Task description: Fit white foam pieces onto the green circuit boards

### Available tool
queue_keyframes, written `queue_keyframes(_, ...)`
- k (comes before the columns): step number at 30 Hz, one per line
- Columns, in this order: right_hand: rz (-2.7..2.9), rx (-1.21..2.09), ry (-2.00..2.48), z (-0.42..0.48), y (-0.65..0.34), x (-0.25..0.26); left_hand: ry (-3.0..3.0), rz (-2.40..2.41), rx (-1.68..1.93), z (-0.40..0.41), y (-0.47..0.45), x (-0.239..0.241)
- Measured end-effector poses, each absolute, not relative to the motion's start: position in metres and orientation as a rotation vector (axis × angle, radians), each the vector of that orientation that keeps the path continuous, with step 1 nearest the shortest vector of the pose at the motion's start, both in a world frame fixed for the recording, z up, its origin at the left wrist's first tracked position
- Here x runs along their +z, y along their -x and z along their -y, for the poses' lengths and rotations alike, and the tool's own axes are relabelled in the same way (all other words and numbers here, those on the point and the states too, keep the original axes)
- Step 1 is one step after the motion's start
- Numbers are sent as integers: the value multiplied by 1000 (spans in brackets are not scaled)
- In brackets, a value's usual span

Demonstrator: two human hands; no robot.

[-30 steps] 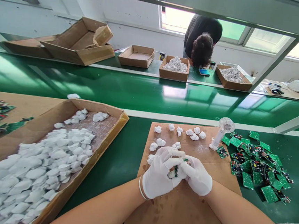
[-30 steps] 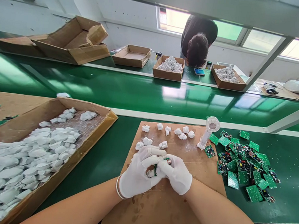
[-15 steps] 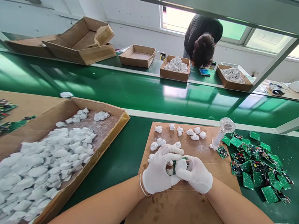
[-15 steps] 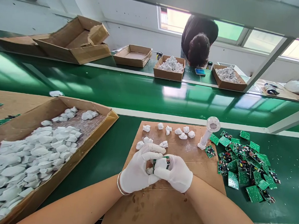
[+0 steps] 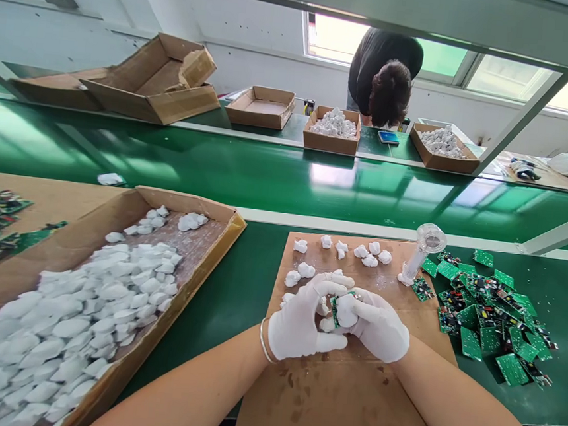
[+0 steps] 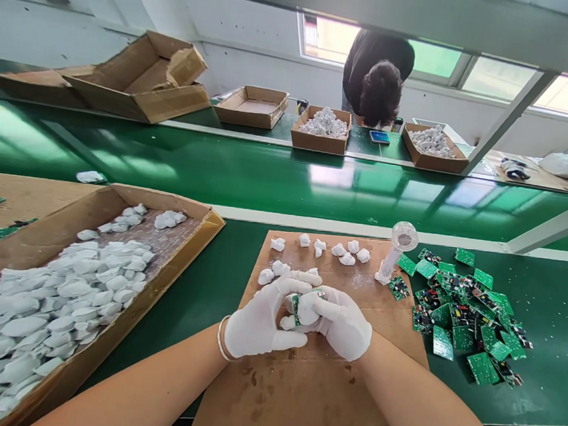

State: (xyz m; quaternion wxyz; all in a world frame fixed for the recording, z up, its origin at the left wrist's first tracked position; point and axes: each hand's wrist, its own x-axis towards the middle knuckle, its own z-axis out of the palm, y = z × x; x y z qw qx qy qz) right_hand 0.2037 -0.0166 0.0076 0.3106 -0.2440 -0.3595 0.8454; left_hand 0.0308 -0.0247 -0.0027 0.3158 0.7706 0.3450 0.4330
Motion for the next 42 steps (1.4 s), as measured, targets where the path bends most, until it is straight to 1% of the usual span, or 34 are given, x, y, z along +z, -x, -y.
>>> queue_keyframes(5, 1096, 2126, 759, 19, -204, 10, -2060, -944, 1143, 22, -28, 1)
queue_keyframes(8, 1109, 2126, 795, 21, -203, 11, -2078, -948, 1170, 22, -28, 2)
queue_keyframes(21, 1106, 2135, 730, 25, -201, 14, -2066, -923, 1110, 26, -29, 1)
queue_keyframes(26, 1433, 1928, 874, 26, -201, 18, -2064, -958, 1229, 25, -31, 4)
queue_keyframes(29, 1496, 1868, 881, 25, -201, 19, -2123, -917, 1317, 23, -31, 5)
queue_keyframes(31, 1436, 1894, 848, 25, -201, 17, -2129, -901, 1342, 23, -32, 4)
queue_keyframes(36, 1164, 2098, 688, 25, -203, 9, -2133, -1015, 1329, 27, -32, -4)
queue_keyframes(42, 1263, 2063, 710, 25, -203, 4, -2295, -910, 1366, 23, -31, 0)
